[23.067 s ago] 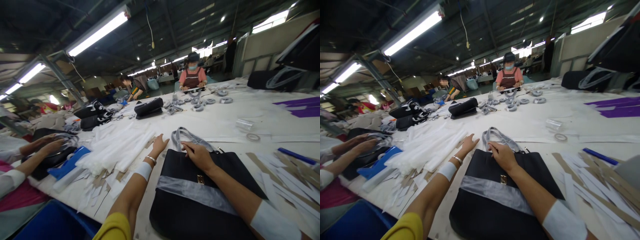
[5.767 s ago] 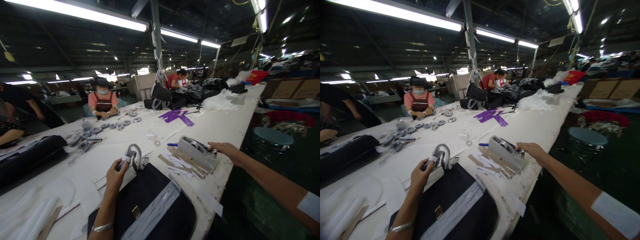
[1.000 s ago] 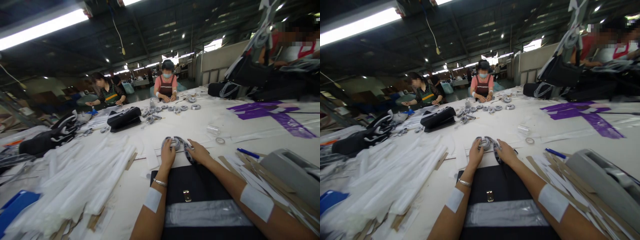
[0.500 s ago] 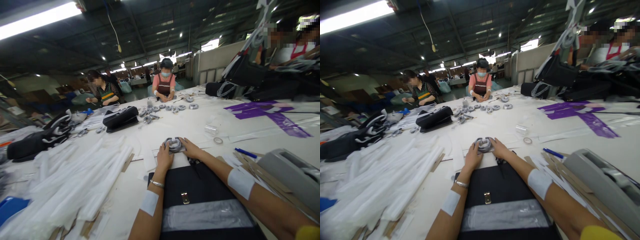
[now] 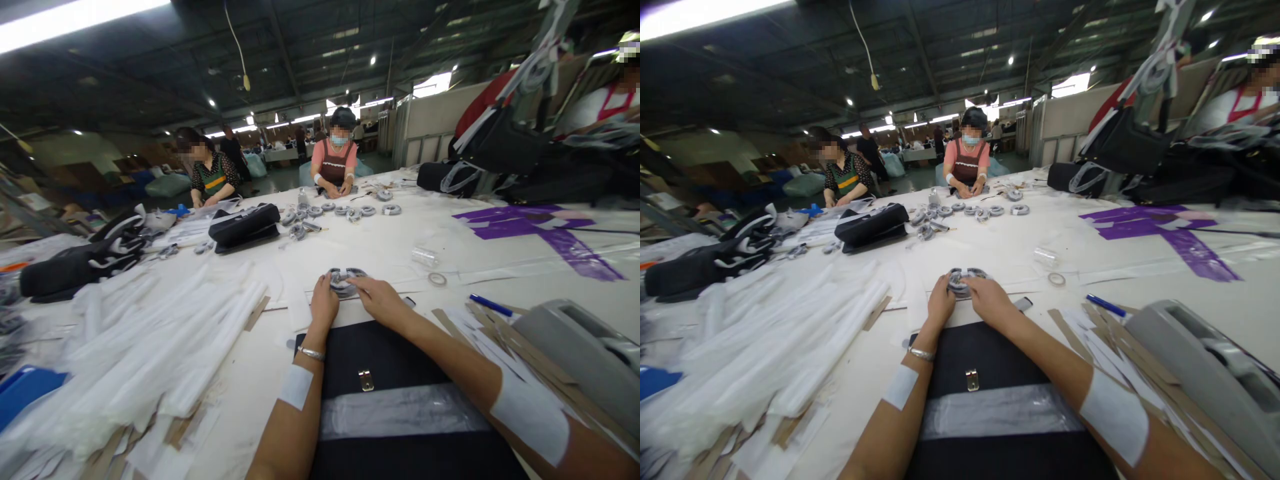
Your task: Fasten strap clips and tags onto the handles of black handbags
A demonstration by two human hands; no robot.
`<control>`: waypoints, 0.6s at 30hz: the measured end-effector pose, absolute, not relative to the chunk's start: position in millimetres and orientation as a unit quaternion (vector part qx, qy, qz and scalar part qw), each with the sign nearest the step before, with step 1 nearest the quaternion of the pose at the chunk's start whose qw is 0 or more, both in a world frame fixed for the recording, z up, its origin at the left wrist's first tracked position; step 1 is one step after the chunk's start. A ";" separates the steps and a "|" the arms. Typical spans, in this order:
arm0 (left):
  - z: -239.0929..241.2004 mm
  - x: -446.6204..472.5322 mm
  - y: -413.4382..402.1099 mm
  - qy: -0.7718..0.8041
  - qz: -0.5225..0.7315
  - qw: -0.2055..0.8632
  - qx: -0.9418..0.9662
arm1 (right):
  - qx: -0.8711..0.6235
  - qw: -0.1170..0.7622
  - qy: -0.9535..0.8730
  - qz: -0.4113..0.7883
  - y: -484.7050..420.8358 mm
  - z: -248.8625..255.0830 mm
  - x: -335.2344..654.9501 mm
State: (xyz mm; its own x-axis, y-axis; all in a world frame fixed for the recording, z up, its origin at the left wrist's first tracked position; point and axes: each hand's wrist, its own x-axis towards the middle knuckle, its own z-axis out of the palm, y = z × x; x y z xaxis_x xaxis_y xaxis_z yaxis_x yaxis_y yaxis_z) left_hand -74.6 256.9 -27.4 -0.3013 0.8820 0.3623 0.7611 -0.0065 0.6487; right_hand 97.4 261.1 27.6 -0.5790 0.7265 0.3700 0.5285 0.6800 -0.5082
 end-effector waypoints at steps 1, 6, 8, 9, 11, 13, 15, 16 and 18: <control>-25.3 -75.1 257.6 0.696 0.415 0.069 0.583 | -0.352 0.276 -0.875 0.187 245.5 20.7 98.0; -15.0 -69.8 257.0 0.658 0.513 0.046 0.549 | -0.385 0.215 -0.877 0.189 204.5 -19.1 101.5; -10.9 -62.4 255.7 0.632 0.540 0.066 0.552 | -0.397 0.201 -0.878 0.177 204.1 -21.7 102.9; -7.8 -58.1 255.1 0.623 0.547 0.081 0.553 | -0.400 0.194 -0.880 0.168 204.9 -20.4 103.5; 2.8 -50.0 252.8 0.615 0.550 0.119 0.553 | -0.402 0.179 -0.885 0.155 206.1 -16.2 104.6; 19.9 -43.8 246.5 0.608 0.528 0.156 0.572 | -0.398 0.174 -0.889 0.148 205.6 -13.5 105.3; 41.4 -40.1 231.7 0.594 0.472 0.178 0.627 | -0.392 0.172 -0.893 0.140 204.0 -13.1 105.9; 52.1 -38.9 220.1 0.588 0.434 0.178 0.659 | -0.389 0.171 -0.895 0.136 203.3 -13.3 106.3; 68.9 -36.8 188.6 0.591 0.364 0.151 0.704 | -0.386 0.164 -0.898 0.129 202.7 -13.4 107.4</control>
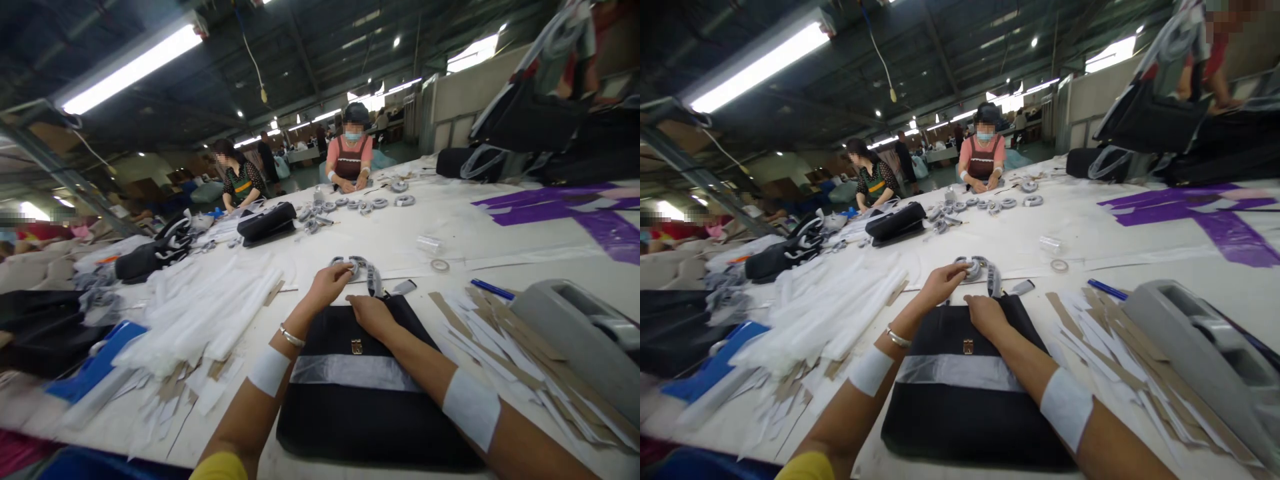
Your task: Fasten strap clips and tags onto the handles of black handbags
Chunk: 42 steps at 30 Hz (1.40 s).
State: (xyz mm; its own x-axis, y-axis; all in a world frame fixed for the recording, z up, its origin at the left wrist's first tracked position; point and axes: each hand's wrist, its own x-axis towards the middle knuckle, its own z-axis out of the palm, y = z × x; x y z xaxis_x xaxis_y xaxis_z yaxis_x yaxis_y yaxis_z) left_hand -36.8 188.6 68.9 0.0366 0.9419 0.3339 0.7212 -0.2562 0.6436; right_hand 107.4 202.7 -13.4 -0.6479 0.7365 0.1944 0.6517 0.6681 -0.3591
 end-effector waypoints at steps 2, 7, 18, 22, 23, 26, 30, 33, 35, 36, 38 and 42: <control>75.2 -34.4 149.4 0.615 0.316 0.113 0.713 | -0.377 0.160 -0.903 0.128 203.1 -12.1 108.9; 44.0 -30.3 59.9 0.657 0.202 0.066 0.723 | -0.337 0.171 -0.915 0.138 201.6 -9.4 111.6; 5.6 -25.3 31.2 0.669 0.137 0.001 0.731 | -0.312 0.156 -0.930 0.118 203.1 28.5 87.1; 5.6 -24.2 29.0 0.673 0.167 0.004 0.720 | -0.248 0.310 -0.882 0.253 200.0 54.5 52.0; 6.2 -23.6 28.7 0.674 0.176 0.010 0.718 | -0.237 0.344 -0.854 0.312 198.0 51.2 44.3; 12.5 -24.5 28.5 0.663 0.215 0.053 0.715 | -0.260 0.379 -0.773 0.437 193.7 23.1 31.3; 24.9 -49.9 24.1 0.647 0.368 0.135 0.654 | -0.262 0.348 -0.790 0.431 196.3 -7.4 31.6; 27.1 -100.1 9.3 0.701 0.454 0.081 0.543 | -0.250 0.341 -0.818 0.390 198.8 -7.6 32.9; 25.2 -142.4 -6.3 0.772 0.413 0.019 0.484 | -0.248 0.336 -0.829 0.372 198.9 -4.4 32.0; 23.9 -162.8 -14.3 0.812 0.367 -0.006 0.453 | -0.243 0.333 -0.833 0.369 198.6 -3.2 31.2; 21.3 -196.5 -27.3 0.869 0.269 -0.040 0.413 | -0.236 0.329 -0.837 0.369 197.8 -2.5 29.4; 14.3 -227.1 -30.3 0.890 0.197 -0.046 0.408 | -0.223 0.318 -0.846 0.365 197.4 -4.7 28.3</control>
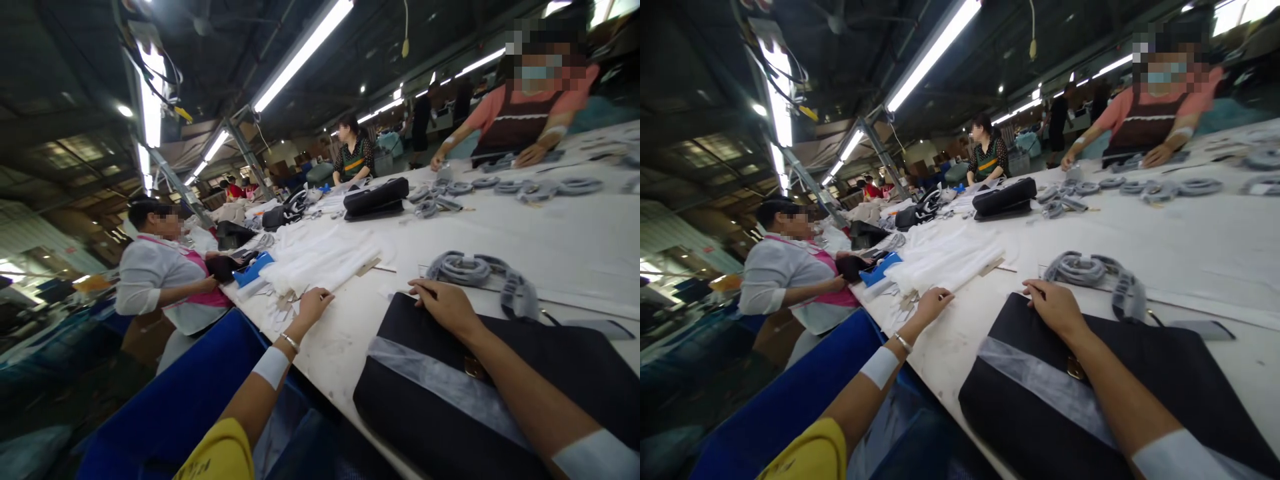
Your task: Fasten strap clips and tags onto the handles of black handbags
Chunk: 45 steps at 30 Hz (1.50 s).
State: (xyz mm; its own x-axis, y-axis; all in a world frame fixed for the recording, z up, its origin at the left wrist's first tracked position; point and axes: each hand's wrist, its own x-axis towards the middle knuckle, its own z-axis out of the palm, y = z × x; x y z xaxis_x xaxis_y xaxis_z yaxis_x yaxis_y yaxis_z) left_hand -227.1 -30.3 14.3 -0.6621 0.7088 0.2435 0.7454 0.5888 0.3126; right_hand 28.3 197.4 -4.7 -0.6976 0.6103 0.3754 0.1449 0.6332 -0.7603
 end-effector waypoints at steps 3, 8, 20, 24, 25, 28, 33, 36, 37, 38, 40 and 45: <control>7.1 -231.9 -18.5 -0.891 -0.179 0.037 -0.415 | -0.213 0.315 -0.855 0.354 198.0 -6.4 30.2; 4.1 -239.0 -3.6 -0.888 -0.176 -0.011 -0.424 | -0.198 0.302 -0.864 0.352 198.1 -7.9 32.8; 112.5 -230.0 7.6 -0.801 -0.366 -0.031 -0.474 | -0.210 0.381 -0.808 0.398 191.5 3.1 33.0; 145.2 -196.0 27.6 -0.742 -0.404 -0.058 -0.532 | -0.197 0.410 -0.752 0.478 185.0 11.2 33.4; 149.3 -185.6 34.9 -0.730 -0.414 -0.071 -0.539 | -0.184 0.415 -0.741 0.495 184.0 12.2 33.3; 154.0 -152.9 58.6 -0.687 -0.466 -0.140 -0.540 | -0.137 0.426 -0.709 0.545 183.3 13.4 32.4; 147.3 -104.1 92.4 -0.630 -0.487 -0.286 -0.532 | -0.059 0.417 -0.676 0.605 181.2 16.9 34.7; 142.6 -84.4 108.0 -0.610 -0.485 -0.322 -0.538 | -0.024 0.380 -0.651 0.657 176.0 22.6 40.3; 142.3 -80.2 113.1 -0.604 -0.488 -0.328 -0.537 | -0.020 0.362 -0.642 0.676 174.7 24.8 42.5; 142.6 -77.4 118.2 -0.599 -0.494 -0.331 -0.536 | -0.023 0.347 -0.633 0.692 174.2 27.1 44.7; 144.0 -76.1 129.0 -0.587 -0.516 -0.332 -0.528 | -0.052 0.349 -0.603 0.715 177.2 31.8 49.4; 126.7 -92.1 153.4 -0.579 -0.586 -0.309 -0.475 | -0.140 0.486 -0.461 0.729 208.6 36.6 62.0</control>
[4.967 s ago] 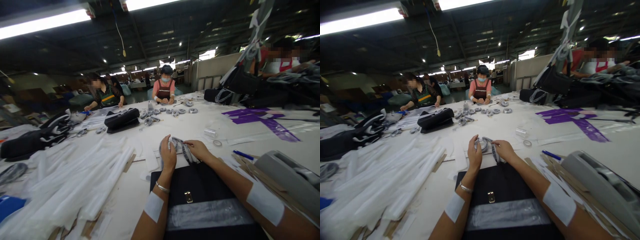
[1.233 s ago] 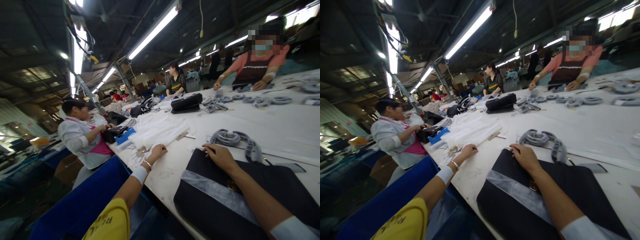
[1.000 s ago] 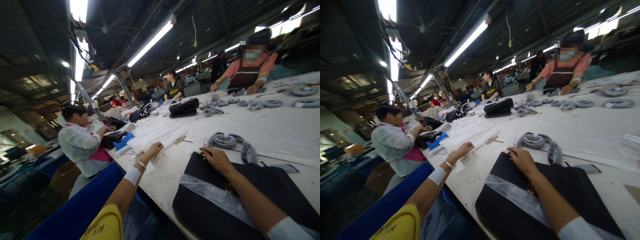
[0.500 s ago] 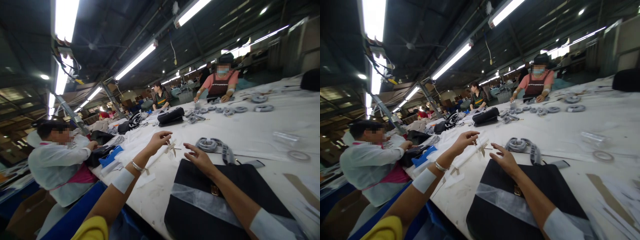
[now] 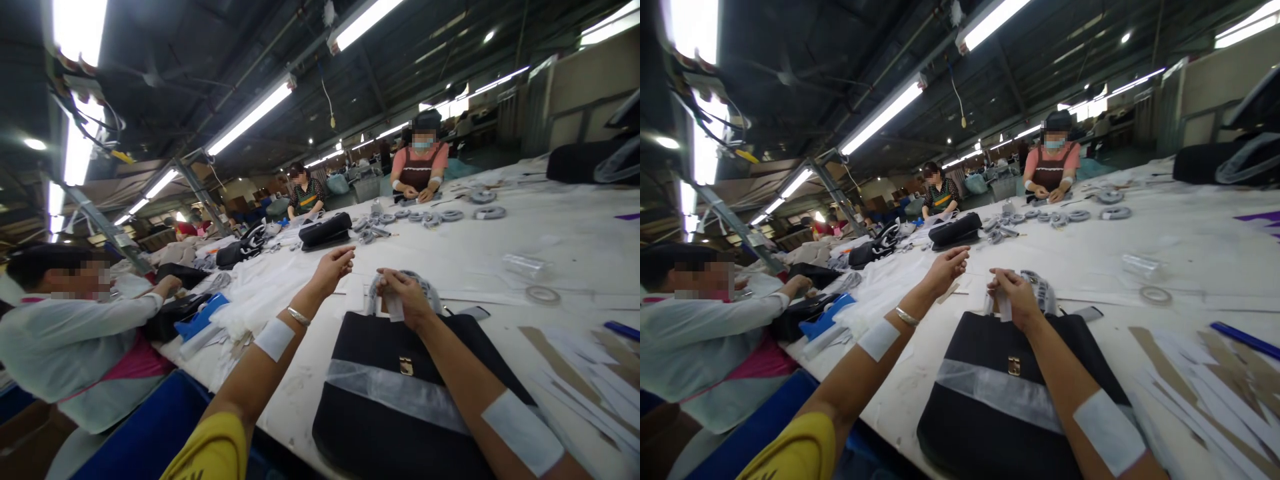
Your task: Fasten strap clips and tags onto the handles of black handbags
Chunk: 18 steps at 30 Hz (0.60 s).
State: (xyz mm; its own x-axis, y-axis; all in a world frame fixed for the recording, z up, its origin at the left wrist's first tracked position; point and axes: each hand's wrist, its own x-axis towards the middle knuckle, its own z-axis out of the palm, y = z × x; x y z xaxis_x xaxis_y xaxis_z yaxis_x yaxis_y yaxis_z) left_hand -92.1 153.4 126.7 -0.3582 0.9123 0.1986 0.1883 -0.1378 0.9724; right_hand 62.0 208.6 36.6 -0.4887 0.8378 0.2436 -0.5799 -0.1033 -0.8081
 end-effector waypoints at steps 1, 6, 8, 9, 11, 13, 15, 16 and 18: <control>116.7 -96.2 156.1 0.610 0.565 0.301 0.467 | -0.165 0.500 -0.465 0.712 216.8 34.3 64.5; 55.0 -110.0 158.5 0.745 0.357 0.347 0.444 | -0.315 0.434 -0.619 0.574 245.1 9.1 71.4; 37.4 -112.2 159.9 0.748 0.314 0.381 0.443 | -0.339 0.404 -0.644 0.553 248.1 1.7 71.3; 31.5 -112.7 161.6 0.747 0.299 0.396 0.442 | -0.347 0.394 -0.647 0.553 248.4 -0.1 71.2; 25.0 -112.4 166.4 0.738 0.287 0.430 0.433 | -0.356 0.381 -0.642 0.562 248.5 -0.2 71.0; 23.8 -111.6 170.9 0.720 0.285 0.470 0.423 | -0.365 0.376 -0.632 0.571 249.2 1.2 70.8; 25.3 -111.1 173.2 0.696 0.288 0.509 0.418 | -0.368 0.370 -0.624 0.582 251.1 0.9 69.9; 26.1 -111.2 173.3 0.677 0.299 0.527 0.418 | -0.366 0.366 -0.622 0.587 252.5 -0.4 69.0; 27.0 -112.1 172.4 0.628 0.338 0.563 0.418 | -0.355 0.360 -0.622 0.598 255.4 -5.0 66.5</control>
State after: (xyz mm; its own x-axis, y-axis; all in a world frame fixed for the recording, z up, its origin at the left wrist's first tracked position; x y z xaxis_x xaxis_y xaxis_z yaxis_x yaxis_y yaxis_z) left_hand -112.1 172.4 27.0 -0.0171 0.9055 -0.4239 0.1447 0.4217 0.8951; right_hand 66.5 255.4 -5.0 -0.4881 0.8725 0.0234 0.0105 0.0326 -0.9994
